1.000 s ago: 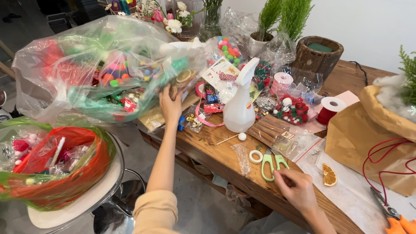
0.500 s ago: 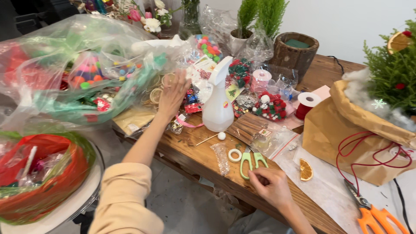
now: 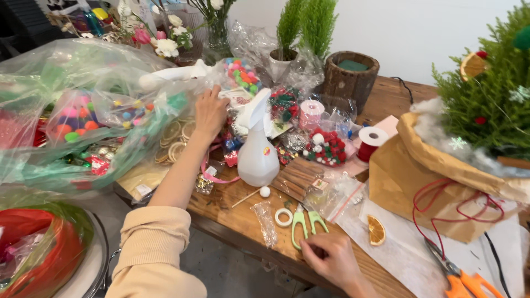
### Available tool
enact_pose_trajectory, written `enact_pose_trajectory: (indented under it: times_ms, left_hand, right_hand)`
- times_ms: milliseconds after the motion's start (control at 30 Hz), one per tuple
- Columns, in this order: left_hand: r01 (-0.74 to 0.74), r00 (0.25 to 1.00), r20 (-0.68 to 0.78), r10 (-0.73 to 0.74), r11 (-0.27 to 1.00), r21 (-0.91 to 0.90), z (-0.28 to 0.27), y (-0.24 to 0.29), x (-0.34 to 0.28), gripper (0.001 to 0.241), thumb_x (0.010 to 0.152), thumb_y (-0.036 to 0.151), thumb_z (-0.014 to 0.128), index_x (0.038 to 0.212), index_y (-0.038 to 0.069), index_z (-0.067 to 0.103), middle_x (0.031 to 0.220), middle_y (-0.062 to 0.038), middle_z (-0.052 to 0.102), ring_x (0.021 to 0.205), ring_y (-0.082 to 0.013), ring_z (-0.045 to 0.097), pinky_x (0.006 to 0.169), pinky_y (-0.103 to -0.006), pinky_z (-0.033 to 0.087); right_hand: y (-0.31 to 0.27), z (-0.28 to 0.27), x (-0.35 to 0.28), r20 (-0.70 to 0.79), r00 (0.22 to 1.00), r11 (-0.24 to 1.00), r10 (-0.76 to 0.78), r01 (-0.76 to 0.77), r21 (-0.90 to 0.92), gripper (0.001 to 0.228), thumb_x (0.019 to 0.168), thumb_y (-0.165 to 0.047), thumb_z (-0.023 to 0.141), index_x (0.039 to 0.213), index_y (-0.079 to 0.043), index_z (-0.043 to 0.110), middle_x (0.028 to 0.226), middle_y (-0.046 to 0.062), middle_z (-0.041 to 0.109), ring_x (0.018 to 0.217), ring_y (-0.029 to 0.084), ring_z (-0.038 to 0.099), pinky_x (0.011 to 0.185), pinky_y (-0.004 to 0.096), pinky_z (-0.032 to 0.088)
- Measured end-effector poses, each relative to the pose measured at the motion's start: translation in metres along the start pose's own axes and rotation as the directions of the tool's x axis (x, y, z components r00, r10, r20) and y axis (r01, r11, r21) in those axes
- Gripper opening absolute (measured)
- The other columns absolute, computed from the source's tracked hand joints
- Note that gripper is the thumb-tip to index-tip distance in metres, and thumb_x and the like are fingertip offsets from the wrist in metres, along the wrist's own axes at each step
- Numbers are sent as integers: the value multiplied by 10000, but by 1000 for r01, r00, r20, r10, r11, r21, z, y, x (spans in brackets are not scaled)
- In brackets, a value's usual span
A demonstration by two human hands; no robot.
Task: The person decorates a small artificial Christmas tree by cutting dried orange slices, applying hot glue to various ornaments like pom-poms and cinnamon sticks, and attaching them to the branches and base of the tree.
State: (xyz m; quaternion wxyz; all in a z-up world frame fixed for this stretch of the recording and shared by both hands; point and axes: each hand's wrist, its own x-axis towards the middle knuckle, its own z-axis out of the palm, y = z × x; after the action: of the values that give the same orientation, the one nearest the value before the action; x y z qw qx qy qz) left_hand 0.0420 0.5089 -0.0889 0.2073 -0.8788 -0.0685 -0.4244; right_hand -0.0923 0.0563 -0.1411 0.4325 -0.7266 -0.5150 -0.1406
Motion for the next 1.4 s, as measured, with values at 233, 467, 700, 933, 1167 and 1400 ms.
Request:
enact_pose_trajectory:
  times_ms: [233, 467, 700, 933, 1167, 1400]
  left_hand:
    - [-59, 995, -96, 21, 907, -417, 13, -11, 57, 79, 995, 87, 640, 1001, 32, 697, 1053, -150, 713, 793, -257, 720, 707, -334, 646]
    - [-179, 962, -266, 69, 893, -413, 1, 20, 61, 44, 953, 29, 666, 938, 53, 633, 940, -63, 628, 730, -169, 630, 610, -263, 572]
    - [-220, 890, -456, -12, 864, -452, -2, 14, 91, 65, 983, 57, 657, 1047, 64, 665, 1016, -141, 693, 889, -256, 702, 744, -295, 635]
    - [-140, 891, -436, -128, 836, -531, -28, -10, 110, 48, 988, 31, 623, 1029, 42, 646, 1067, -101, 635, 860, -225, 662, 766, -292, 615]
    - [-80, 964, -238, -117, 728, -681, -19, 14, 61, 136, 946, -45, 651, 1081, -32, 656, 1143, -157, 618, 744, -222, 679, 664, -254, 652]
    - [292, 875, 483, 40, 751, -592, -40, 1, 15, 320, 893, 4, 621, 1191, 101, 689, 1297, -135, 593, 1124, -307, 610, 984, -460, 509]
  right_hand:
    - [1, 3, 2, -8, 1000, 1000, 16, -16, -12, 302, 872, -211, 674, 581, -131, 688, 441, -15, 522, 358, 123, 458, 414, 270, 405]
    - [6, 7, 0, -34, 998, 999, 45, -45, -9, 253, 842, -216, 708, 607, -124, 729, 463, -22, 617, 351, 110, 501, 403, 263, 460]
    - [15, 10, -1, -71, 997, 999, -33, 32, -22, 238, 838, -192, 709, 609, -128, 718, 457, -28, 584, 341, 114, 473, 391, 259, 446]
    - [18, 11, -1, -85, 996, 1000, -27, 27, -7, 233, 831, -188, 712, 604, -133, 711, 451, -31, 554, 339, 117, 450, 389, 253, 428]
    - [17, 11, -2, -89, 996, 1000, -28, 27, -14, 249, 836, -195, 712, 595, -132, 709, 458, -30, 582, 339, 111, 465, 392, 255, 443]
    - [11, 9, 0, -70, 997, 1000, 14, -15, -25, 257, 825, -214, 711, 576, -153, 727, 440, -41, 597, 328, 97, 488, 379, 246, 451]
